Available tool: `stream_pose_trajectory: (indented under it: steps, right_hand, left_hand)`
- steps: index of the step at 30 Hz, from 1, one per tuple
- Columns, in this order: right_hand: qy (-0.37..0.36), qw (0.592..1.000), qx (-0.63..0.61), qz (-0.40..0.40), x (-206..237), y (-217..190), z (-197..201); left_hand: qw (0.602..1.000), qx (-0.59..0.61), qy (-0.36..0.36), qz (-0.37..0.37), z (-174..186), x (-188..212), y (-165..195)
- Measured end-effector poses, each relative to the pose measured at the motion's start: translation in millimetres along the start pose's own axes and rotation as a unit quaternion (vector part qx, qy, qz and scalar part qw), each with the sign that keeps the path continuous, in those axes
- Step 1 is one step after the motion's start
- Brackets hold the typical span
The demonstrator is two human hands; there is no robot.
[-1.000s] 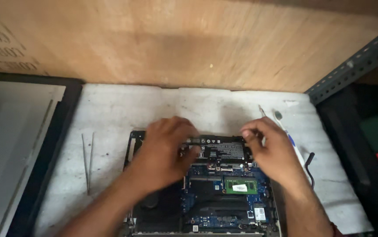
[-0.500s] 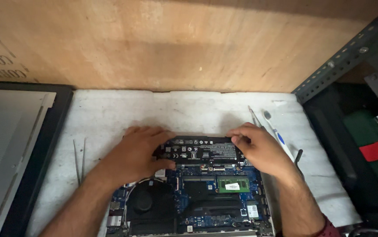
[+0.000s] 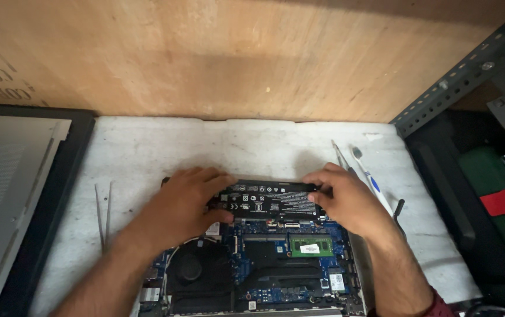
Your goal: The person works on a disassembled laptop on a foam-padded bench. They manipulate the battery and board area, lift and reposition the laptop chassis, remove the green RAM module, clean its contacts with a toothbrush, and reinstall the module into the slot on the motherboard.
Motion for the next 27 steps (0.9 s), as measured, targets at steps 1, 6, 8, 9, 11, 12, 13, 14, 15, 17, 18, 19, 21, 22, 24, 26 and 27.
stream_pose_trajectory:
  steps: [1,6,8,9,11,12,13,14,15,17,18,19,21,22,24,26,27]
  right_hand:
    - [0.001,1.000,-0.001,0.000,0.5,0.3,-0.5]
    - [0.008,1.000,-0.002,0.013,1.3,-0.2,0.1]
    - [0.011,1.000,-0.006,0.026,0.2,-1.5,1.5]
    - [0.006,1.000,-0.007,0.013,-0.9,0.2,1.6]
    - [-0.003,1.000,-0.009,-0.014,-1.9,3.4,1.7]
    - [-0.008,1.000,-0.020,-0.012,-2.1,3.1,1.7]
    - [-0.014,0.999,-0.030,-0.011,-2.0,2.6,1.6]
    - [-0.019,0.999,-0.040,-0.010,-1.6,1.9,1.2]
    - [-0.024,0.999,-0.033,-0.006,-1.3,0.4,1.3]
    - [-0.032,0.999,-0.017,0.003,-0.6,-2.4,2.0]
    - [-0.035,0.999,-0.016,0.001,-0.6,-2.8,2.0]
    - [-0.038,0.999,-0.014,-0.001,-0.8,-3.3,2.0]
    - [-0.041,0.999,-0.014,-0.005,-1.2,-4.0,2.2]
    - [-0.041,0.999,-0.015,-0.008,-1.4,-4.6,2.2]
    - [-0.044,0.999,-0.017,-0.017,-1.5,-5.5,1.3]
    - [-0.049,0.998,-0.019,-0.030,-0.6,-6.0,0.2]
    - [-0.045,0.998,-0.015,-0.028,-0.1,-7.8,0.5]
  left_hand:
    - [1.000,0.002,-0.003,0.013,-1.9,0.4,-0.1]
    - [1.000,-0.006,0.001,0.003,-2.0,0.0,3.8]
    - [0.999,-0.017,0.016,-0.025,0.7,0.4,7.3]
    - [0.999,-0.022,0.013,-0.029,0.9,0.2,7.3]
    - [0.999,-0.030,0.003,-0.037,0.8,-0.1,7.5]
    - [0.999,-0.027,-0.005,-0.035,0.5,-0.6,6.6]
    - [0.999,-0.023,-0.012,-0.032,0.4,-0.9,5.5]
    - [0.999,-0.020,-0.020,-0.030,0.5,-1.0,4.5]
    - [0.999,-0.015,-0.030,-0.026,0.5,-0.9,3.2]
    - [0.999,-0.006,-0.050,-0.019,1.0,-0.6,1.0]
    - [0.998,-0.004,-0.053,-0.017,1.7,-0.5,0.7]
    - [0.998,-0.003,-0.056,-0.016,2.5,-0.8,0.3]
    - [0.998,0.001,-0.058,-0.011,3.5,-1.5,-0.2]
    - [0.998,0.005,-0.058,-0.007,3.7,-1.8,-0.6]
    - [0.998,0.007,-0.062,0.004,2.9,-1.4,-2.0]
    - [0.997,0.004,-0.070,0.019,0.6,0.2,-4.3]
    - [0.998,-0.002,-0.062,0.017,1.0,0.9,-4.0]
Point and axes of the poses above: each hand's wrist, its own x-axis away from the middle knuckle, its own z-axis out of the back of the hand, y = z × x, the point moved 7 cm from there along -x, towards the middle knuckle, and after that the axes turned 12 degrees about -y, right-handed, at the moved point
